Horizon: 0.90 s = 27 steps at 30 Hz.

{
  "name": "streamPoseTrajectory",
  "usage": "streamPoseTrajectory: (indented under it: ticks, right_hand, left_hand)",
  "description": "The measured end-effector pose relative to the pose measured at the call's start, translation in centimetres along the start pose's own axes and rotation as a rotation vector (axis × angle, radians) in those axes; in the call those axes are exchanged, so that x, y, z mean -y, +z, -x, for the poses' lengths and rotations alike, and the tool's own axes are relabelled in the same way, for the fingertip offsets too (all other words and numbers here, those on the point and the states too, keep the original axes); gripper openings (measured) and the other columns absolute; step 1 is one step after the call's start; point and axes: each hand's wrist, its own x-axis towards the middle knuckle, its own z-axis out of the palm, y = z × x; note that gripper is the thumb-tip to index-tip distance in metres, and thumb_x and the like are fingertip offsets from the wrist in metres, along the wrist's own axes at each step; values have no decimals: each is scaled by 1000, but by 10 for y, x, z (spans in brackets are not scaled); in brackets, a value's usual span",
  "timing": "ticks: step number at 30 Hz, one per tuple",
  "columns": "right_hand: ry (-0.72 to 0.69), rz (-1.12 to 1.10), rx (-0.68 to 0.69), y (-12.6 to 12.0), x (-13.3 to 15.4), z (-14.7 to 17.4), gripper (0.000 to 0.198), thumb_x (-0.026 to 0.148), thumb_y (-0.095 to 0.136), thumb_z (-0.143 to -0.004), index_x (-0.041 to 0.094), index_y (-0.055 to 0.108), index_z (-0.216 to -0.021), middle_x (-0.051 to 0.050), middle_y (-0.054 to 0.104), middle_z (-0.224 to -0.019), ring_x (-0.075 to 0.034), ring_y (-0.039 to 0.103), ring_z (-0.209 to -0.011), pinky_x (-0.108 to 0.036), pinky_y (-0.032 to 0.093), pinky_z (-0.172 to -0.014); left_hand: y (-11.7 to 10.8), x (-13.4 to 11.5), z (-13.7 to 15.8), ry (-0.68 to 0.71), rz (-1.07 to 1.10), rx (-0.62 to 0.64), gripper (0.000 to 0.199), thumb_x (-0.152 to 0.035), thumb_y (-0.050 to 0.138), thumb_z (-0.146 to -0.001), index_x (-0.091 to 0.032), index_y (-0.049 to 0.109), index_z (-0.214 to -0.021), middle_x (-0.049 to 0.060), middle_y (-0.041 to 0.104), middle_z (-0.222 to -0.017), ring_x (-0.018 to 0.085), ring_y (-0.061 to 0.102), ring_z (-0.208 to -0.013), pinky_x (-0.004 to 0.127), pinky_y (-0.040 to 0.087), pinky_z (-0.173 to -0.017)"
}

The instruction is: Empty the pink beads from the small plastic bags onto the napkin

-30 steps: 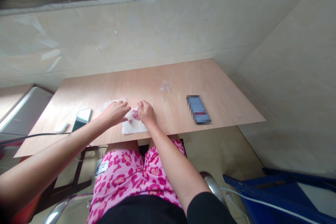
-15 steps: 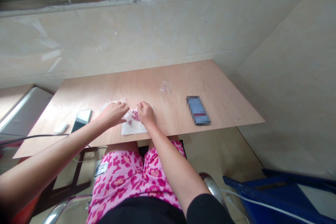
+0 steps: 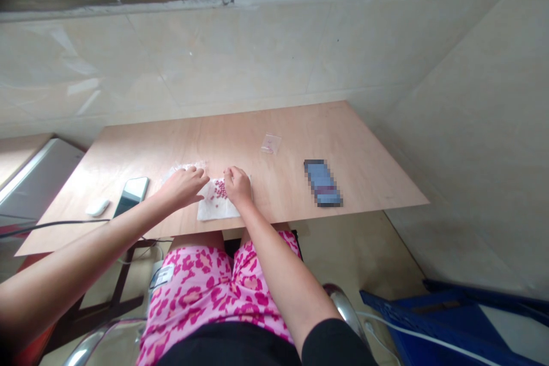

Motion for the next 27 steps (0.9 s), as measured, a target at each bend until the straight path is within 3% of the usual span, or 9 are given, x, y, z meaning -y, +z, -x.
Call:
streamPoseTrajectory:
  ticks: [5,7,10,13,16,18,20,23,27]
  right_hand:
    - [4,-7,-3,1,-1,0,31,29,44,-105,22,69,-88,-6,75,-94,-21,68,-92,-30,46,-85]
    - [3,-1,-6,1,-2,0,30,29,45,-104,22,69,-88,-6,75,-94,-21,68,-92,-29,46,-85]
    - [-2,6,-9,1,-2,0,30,30,45,-104,22,70,-89,-6,75,-94,-21,69,-92,-29,46,-84]
    - [-8,10,-8,1,-2,0,30,30,45,-104,22,70,-89,-6,75,-94,-21,69,-92,-30,47,-84]
    - [-12,5,-7,1,-2,0,30,30,45,-104,22,70,-89,-7,76,-94,-22,69,-93,-30,48,-84]
    - [-12,5,-7,2,-2,0,30,30,44,-103,22,70,-89,-6,76,-94,-22,69,-93,-30,48,-84]
    - [-9,13,-6,3,-3,0,30,30,45,-103,22,70,-88,-6,75,-94,-21,69,-93,-30,48,-84]
    - [-7,27,0,4,-4,0,29,30,46,-102,22,69,-87,-5,75,-93,-21,68,-93,-29,48,-85]
    - [-10,38,4,5,-5,0,28,28,47,-101,22,69,-86,-5,75,-92,-20,68,-93,-29,49,-86]
  left_hand:
    - [-14,20,-1,-113,223,-53,39,-48,78,-81,-22,74,-109,15,72,-107,36,67,-100,49,49,-91]
    - [-17,29,1,-225,473,-67,40,-51,72,-83,-20,75,-108,14,73,-104,34,69,-95,47,51,-88]
    - [-19,39,8,-406,1042,-144,43,-51,58,-90,-18,75,-110,12,74,-99,28,70,-89,43,55,-85]
    - [-19,46,18,-464,1545,-215,49,-51,51,-91,-14,72,-114,9,72,-90,24,70,-82,41,57,-84]
    - [-18,58,29,-476,1712,-290,55,-53,48,-92,-12,66,-122,8,70,-85,23,70,-77,41,58,-83]
    - [-12,69,37,-528,1609,-398,57,-52,46,-93,-12,61,-131,6,69,-83,23,69,-74,42,58,-81]
    - [-1,82,44,-608,1303,-536,55,-48,47,-94,-14,56,-137,8,69,-87,26,69,-80,46,57,-85]
    - [23,93,50,-648,668,-683,48,-38,50,-95,-15,57,-137,17,67,-118,35,63,-116,55,47,-107]
    - [56,90,43,-529,436,-658,53,-35,44,-99,-11,50,-146,22,58,-135,36,54,-132,56,40,-115]
